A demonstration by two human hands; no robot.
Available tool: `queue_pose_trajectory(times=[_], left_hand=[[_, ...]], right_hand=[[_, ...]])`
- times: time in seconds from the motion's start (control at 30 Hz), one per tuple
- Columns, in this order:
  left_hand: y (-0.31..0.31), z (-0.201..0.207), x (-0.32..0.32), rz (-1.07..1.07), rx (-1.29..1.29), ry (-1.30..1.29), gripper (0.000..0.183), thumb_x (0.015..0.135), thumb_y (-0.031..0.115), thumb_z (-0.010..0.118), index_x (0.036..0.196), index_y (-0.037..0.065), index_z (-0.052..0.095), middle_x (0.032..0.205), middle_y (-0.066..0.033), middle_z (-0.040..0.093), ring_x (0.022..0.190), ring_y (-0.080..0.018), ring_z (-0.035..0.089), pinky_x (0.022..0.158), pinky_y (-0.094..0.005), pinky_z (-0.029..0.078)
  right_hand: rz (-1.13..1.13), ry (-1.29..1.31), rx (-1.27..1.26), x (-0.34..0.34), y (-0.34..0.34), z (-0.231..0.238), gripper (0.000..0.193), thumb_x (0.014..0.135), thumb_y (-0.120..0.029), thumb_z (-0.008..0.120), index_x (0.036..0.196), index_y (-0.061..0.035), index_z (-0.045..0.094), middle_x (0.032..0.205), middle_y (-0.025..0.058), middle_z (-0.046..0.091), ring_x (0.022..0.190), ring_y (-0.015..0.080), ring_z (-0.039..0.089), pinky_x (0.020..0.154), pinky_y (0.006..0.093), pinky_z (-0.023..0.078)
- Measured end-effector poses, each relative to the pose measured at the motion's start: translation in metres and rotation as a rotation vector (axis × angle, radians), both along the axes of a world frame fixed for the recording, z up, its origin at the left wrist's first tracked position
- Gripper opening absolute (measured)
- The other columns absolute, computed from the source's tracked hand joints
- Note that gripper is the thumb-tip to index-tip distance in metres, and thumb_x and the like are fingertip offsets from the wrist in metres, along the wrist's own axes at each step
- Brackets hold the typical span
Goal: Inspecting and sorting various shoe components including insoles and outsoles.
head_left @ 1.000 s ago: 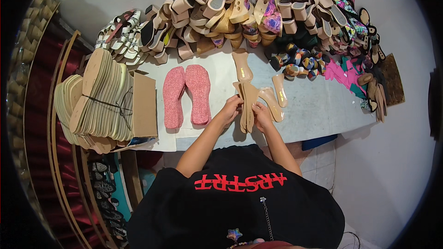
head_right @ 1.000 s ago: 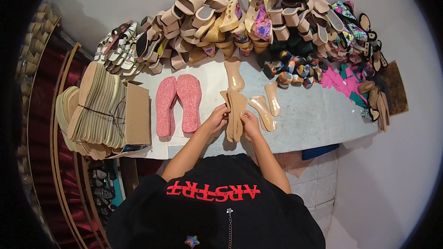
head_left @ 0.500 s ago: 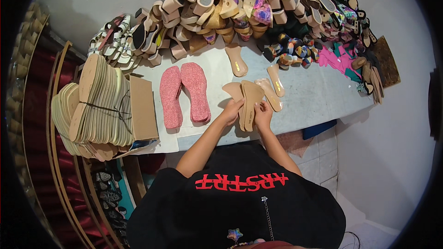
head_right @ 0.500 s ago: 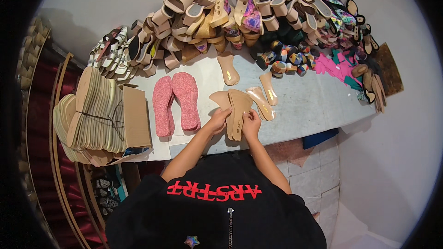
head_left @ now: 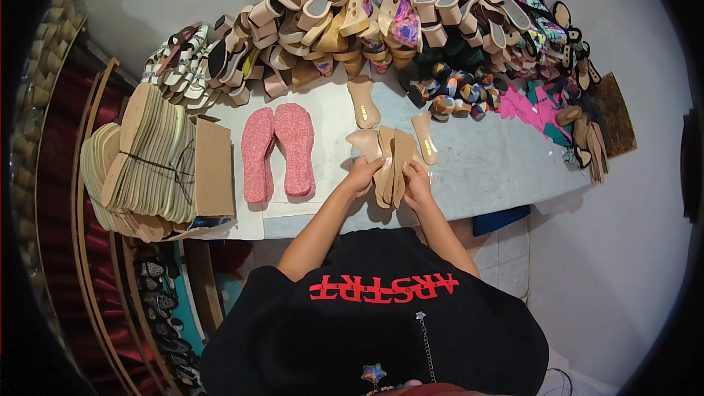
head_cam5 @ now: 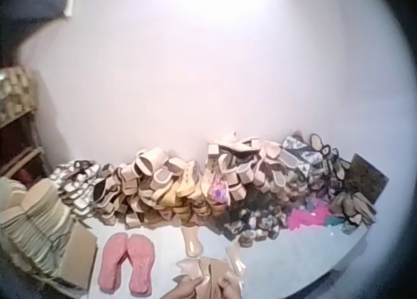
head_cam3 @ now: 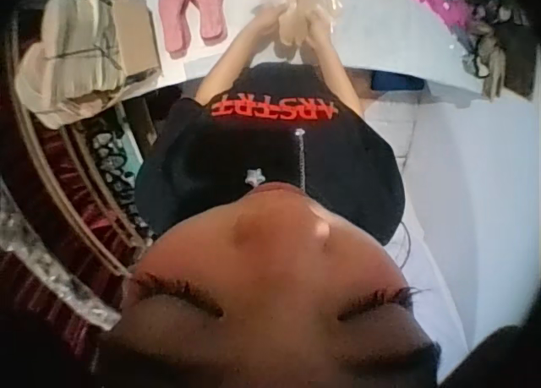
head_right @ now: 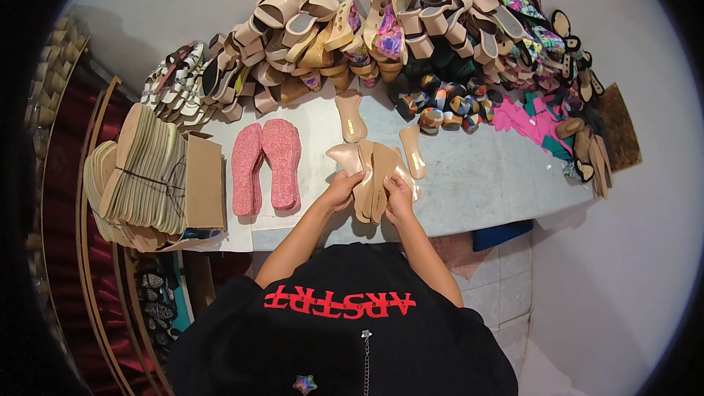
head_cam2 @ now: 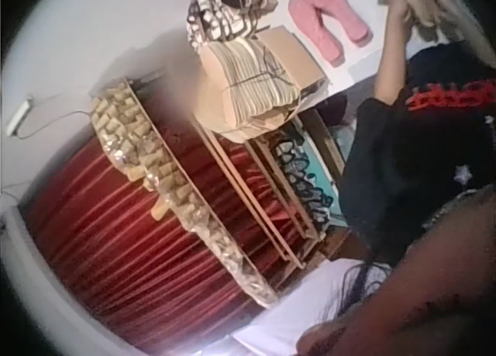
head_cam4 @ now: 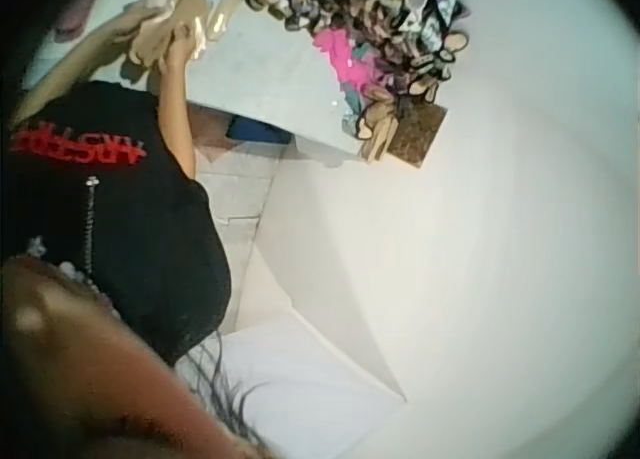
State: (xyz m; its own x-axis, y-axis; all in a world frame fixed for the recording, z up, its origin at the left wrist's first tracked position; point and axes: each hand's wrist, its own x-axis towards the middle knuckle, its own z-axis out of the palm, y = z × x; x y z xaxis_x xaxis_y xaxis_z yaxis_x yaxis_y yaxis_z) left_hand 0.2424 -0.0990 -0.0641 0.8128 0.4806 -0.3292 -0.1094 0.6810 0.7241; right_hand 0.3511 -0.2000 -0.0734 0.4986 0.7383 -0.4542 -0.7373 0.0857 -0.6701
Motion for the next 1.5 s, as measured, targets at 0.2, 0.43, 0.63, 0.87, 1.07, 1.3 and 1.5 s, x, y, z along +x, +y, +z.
queue_pose_trajectory(times=[0.2, 0.43, 0.63, 0.87, 1.07, 1.3, 1.5], left_hand=[[-0.002, 0.009, 0.019, 0.096, -0.077, -0.073, 0.033, 0.088, 0.017, 0.048, 0.115, -0.001, 0.042, 0.107, -0.0108, 0.054, 0.096, -0.0199, 0.056, 0.081, -0.0322, 0.048], [-0.006, 0.014, 0.038, 0.15, -0.088, -0.11, 0.031, 0.088, 0.017, 0.047, 0.114, 0.0, 0.043, 0.105, -0.0103, 0.055, 0.094, -0.0192, 0.057, 0.08, -0.0327, 0.048], [-0.004, -0.002, 0.048, 0.016, -0.242, -0.198, 0.035, 0.089, 0.025, 0.035, 0.113, 0.001, 0.046, 0.103, -0.0116, 0.057, 0.092, -0.0216, 0.058, 0.078, -0.0348, 0.048], [-0.011, 0.0, 0.055, 0.076, -0.245, -0.11, 0.039, 0.089, 0.03, 0.032, 0.111, 0.001, 0.046, 0.099, -0.0112, 0.058, 0.088, -0.0208, 0.058, 0.078, -0.0341, 0.047], [0.006, 0.001, 0.038, 0.28, -0.255, -0.104, 0.033, 0.089, 0.03, 0.031, 0.105, 0.005, 0.045, 0.083, -0.0069, 0.055, 0.077, -0.0207, 0.056, 0.073, -0.0381, 0.046], [0.033, 0.022, 0.007, 0.403, -0.309, -0.26, 0.032, 0.085, 0.033, 0.038, 0.106, 0.009, 0.04, 0.069, -0.002, 0.039, 0.055, -0.0149, 0.038, 0.055, -0.0321, 0.038], [0.033, 0.033, 0.009, 0.434, -0.284, -0.315, 0.033, 0.085, 0.035, 0.04, 0.107, 0.01, 0.04, 0.076, -0.0043, 0.042, 0.064, -0.0181, 0.043, 0.059, -0.0352, 0.04]], right_hand=[[0.092, 0.033, 0.053, 0.027, 0.003, 0.005, 0.017, 0.085, -0.006, 0.05, 0.1, 0.0001, 0.05, 0.088, 0.0088, 0.058, 0.075, 0.0156, 0.058, 0.067, 0.0266, 0.049], [0.159, 0.059, 0.068, 0.053, 0.006, 0.005, 0.017, 0.086, -0.007, 0.047, 0.103, -0.0031, 0.049, 0.091, 0.0069, 0.057, 0.08, 0.0164, 0.057, 0.072, 0.0294, 0.049], [0.136, -0.065, 0.051, 0.055, 0.009, 0.005, 0.018, 0.085, -0.005, 0.048, 0.102, -0.0006, 0.045, 0.088, 0.0092, 0.058, 0.076, 0.0155, 0.058, 0.068, 0.0256, 0.048], [0.149, -0.489, 0.004, 0.059, 0.015, 0.01, 0.014, 0.086, -0.006, 0.047, 0.099, 0.0004, 0.044, 0.089, 0.011, 0.06, 0.075, 0.013, 0.058, 0.064, 0.0239, 0.046], [-0.007, -0.499, -0.083, 0.084, 0.02, 0.003, 0.012, 0.089, -0.006, 0.04, 0.099, -0.0005, 0.045, 0.085, 0.0107, 0.06, 0.072, 0.0138, 0.058, 0.062, 0.0252, 0.046], [0.528, -1.221, -0.327, 0.062, 0.016, -0.014, 0.031, 0.078, -0.015, 0.053, 0.102, 0.0039, 0.052, 0.09, 0.0197, 0.058, 0.081, 0.0276, 0.058, 0.07, 0.0358, 0.045], [0.659, -1.193, -0.014, 0.028, 0.016, 0.079, 0.052, 0.068, -0.03, 0.069, 0.104, 0.0009, 0.048, 0.092, 0.0149, 0.051, 0.082, 0.0278, 0.051, 0.072, 0.0342, 0.042]])
